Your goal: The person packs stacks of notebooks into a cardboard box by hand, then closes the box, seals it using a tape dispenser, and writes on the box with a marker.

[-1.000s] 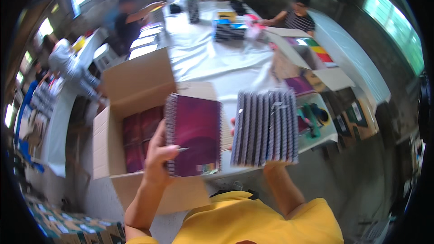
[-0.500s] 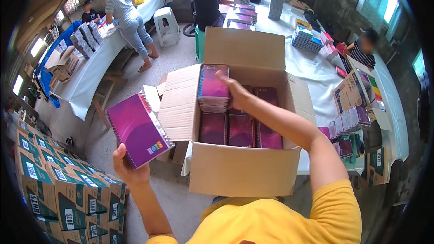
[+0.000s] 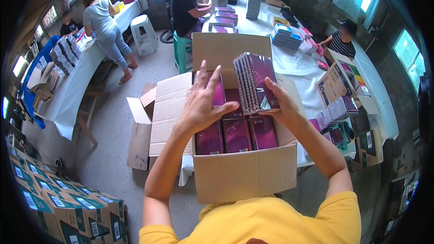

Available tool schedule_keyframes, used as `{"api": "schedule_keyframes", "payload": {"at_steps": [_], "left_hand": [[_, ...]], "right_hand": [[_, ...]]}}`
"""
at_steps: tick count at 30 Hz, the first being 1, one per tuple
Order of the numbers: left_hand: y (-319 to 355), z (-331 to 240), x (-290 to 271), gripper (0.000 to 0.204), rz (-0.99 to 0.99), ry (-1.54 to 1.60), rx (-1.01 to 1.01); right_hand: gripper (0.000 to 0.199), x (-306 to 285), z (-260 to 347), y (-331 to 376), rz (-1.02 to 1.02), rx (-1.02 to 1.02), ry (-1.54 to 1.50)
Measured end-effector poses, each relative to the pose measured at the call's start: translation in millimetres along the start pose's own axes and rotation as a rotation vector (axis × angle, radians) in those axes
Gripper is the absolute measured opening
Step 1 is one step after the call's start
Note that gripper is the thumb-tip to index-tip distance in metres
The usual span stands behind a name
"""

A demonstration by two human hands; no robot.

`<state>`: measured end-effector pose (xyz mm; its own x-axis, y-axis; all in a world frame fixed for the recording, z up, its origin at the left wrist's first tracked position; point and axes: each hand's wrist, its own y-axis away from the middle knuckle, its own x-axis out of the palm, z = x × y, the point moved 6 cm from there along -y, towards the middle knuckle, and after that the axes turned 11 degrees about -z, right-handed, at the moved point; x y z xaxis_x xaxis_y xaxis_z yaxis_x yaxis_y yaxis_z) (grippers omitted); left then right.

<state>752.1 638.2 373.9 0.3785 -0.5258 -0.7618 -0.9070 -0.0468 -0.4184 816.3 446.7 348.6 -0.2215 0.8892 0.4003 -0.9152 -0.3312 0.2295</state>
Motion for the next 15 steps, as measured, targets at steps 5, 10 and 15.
{"api": "schedule_keyframes", "payload": {"at_steps": [5, 10, 15], "left_hand": [[9.3, 65.3, 43.9, 0.097, 0.214, -0.401, 0.014], [9.8, 59.7, 56.8, 0.086, 0.14, -0.376, -0.009], [8.7, 50.5, 58.3, 0.085, 0.127, -0.511, 0.007]], "right_hand": [[0.108, -56.1, -63.4, -69.4, -0.078, -0.272, 1.266], [0.107, -36.2, -106.2, -83.8, 0.251, -0.395, 1.693], [0.097, -16.8, -68.4, -64.4, 0.394, -0.283, 1.74]]}}
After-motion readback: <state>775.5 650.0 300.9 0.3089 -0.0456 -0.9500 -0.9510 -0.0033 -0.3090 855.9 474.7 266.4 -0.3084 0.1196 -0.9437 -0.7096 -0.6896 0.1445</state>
